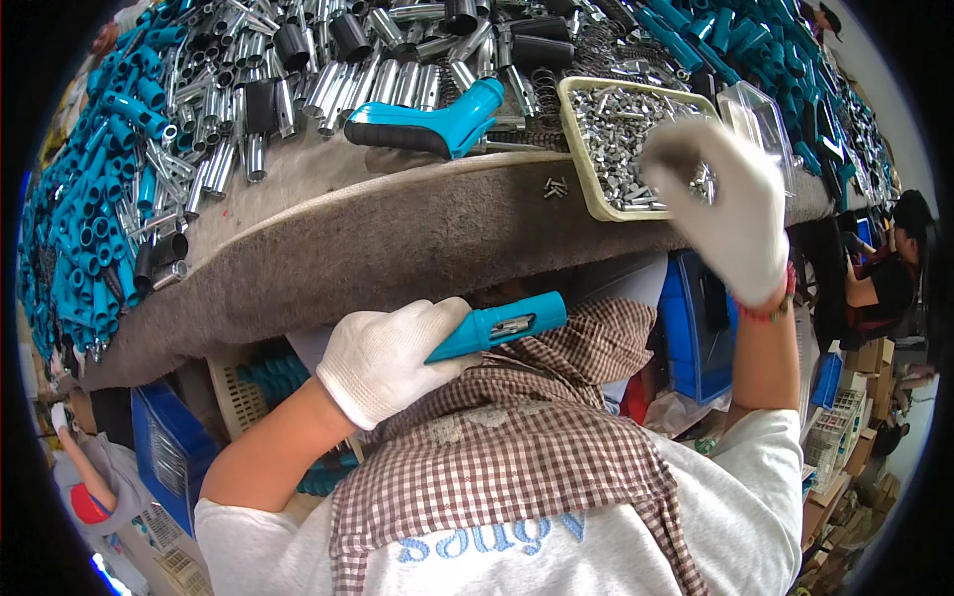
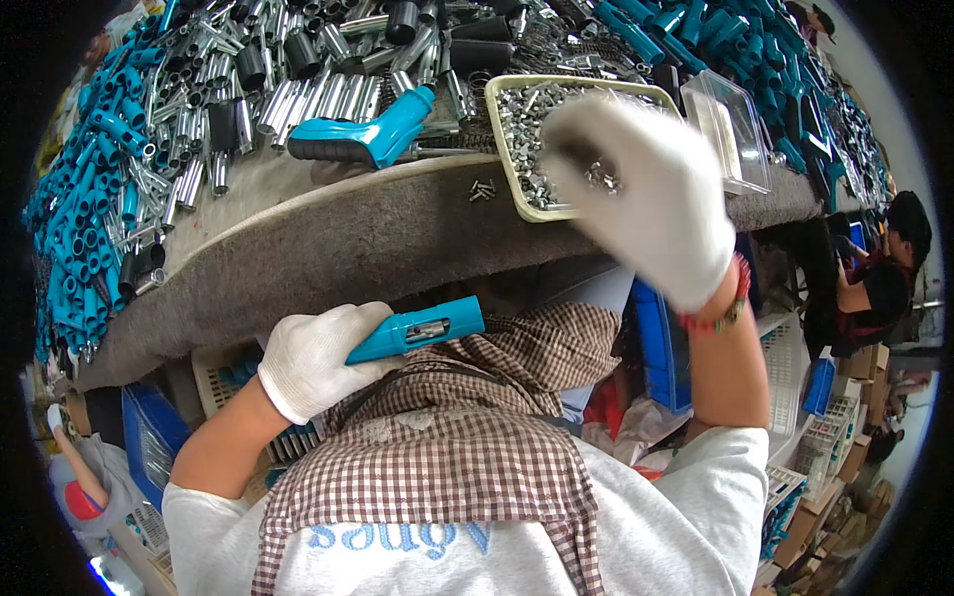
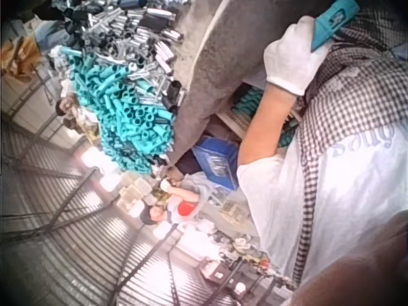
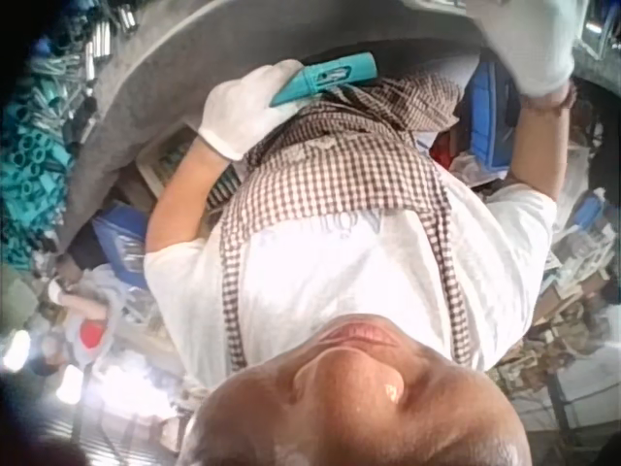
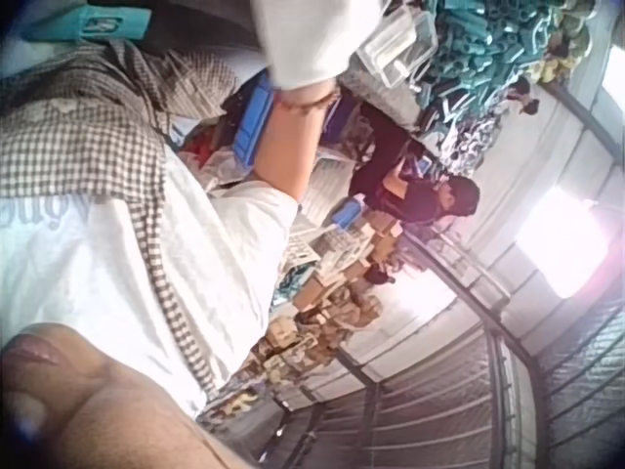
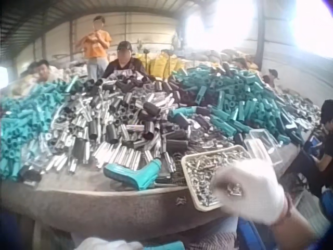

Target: The person assembles multi-part hardware components by hand, joining metal tubes, plastic grips, and small fasteners.

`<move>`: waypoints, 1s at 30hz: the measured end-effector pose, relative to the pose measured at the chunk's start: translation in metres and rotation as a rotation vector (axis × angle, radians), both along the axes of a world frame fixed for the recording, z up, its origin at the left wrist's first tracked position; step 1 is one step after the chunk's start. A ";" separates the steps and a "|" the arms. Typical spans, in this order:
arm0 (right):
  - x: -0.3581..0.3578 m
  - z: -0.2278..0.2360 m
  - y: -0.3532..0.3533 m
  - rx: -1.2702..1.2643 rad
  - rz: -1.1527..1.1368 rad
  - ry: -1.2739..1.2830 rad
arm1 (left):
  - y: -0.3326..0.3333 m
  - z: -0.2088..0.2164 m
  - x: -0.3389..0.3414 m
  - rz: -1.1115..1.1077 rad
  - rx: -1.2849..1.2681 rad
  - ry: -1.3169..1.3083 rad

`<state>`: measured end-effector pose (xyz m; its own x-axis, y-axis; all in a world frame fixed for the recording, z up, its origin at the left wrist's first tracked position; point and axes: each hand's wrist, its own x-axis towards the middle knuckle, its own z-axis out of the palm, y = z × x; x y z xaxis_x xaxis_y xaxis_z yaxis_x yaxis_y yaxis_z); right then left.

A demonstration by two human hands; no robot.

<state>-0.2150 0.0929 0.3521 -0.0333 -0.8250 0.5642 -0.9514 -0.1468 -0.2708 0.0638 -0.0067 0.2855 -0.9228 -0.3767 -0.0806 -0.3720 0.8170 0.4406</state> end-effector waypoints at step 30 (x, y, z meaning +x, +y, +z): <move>0.077 -0.039 0.003 0.205 0.454 0.015 | -0.001 0.008 -0.002 -0.009 0.025 -0.045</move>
